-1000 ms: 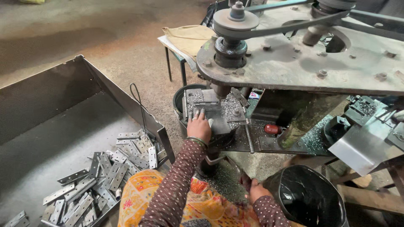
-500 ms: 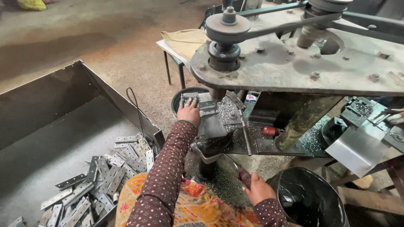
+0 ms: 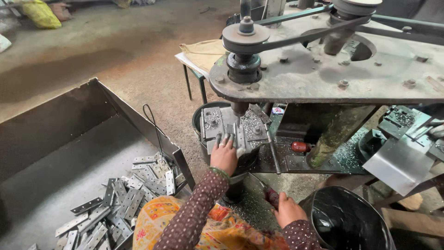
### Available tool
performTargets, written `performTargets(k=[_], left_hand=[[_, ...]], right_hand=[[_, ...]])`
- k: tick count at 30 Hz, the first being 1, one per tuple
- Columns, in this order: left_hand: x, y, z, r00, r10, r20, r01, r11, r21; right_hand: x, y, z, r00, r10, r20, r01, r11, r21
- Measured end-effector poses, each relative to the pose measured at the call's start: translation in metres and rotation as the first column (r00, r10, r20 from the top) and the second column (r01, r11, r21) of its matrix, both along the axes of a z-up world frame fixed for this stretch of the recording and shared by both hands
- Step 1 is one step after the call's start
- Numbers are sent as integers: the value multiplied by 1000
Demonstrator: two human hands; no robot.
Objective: The person places metal hinge components into a drilling machine to create holes and then moves the processed parts into a collection bin.
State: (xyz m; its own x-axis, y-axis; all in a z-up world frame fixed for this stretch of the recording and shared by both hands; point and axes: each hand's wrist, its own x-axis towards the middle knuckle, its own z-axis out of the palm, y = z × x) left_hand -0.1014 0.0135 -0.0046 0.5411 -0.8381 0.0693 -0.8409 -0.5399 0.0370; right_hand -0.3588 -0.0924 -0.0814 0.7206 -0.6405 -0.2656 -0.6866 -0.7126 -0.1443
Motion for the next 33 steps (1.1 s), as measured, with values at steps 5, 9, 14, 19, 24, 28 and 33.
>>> performTargets(k=[5, 9, 14, 19, 24, 28, 33], left_hand=[[13, -22, -2, 990, 134, -35, -137, 982, -132], [16, -32, -8, 986, 165, -28, -167, 983, -70], [19, -31, -18, 984, 173, 36, -163, 969, -185], [14, -24, -9, 987, 158, -37, -162, 974, -158], [28, -33, -2, 983, 171, -65, -177, 979, -105], [47, -48, -9, 983, 181, -27, -182, 982, -48], [52, -43, -31, 981, 171, -88, -184, 969, -165]], right_hand=[[-4, 3, 5, 998, 26, 52, -22, 997, -70], [-3, 4, 2, 999, 2, 37, 0, 999, -40], [6, 4, -28, 933, -72, -353, 146, 972, 187], [2, 1, -27, 951, -23, -310, 108, 960, 259], [0, 5, 14, 984, -36, -173, 48, 997, 65], [4, 4, -11, 932, -85, -353, 163, 967, 196], [2, -17, -70, 903, 35, -427, 81, 965, 249]])
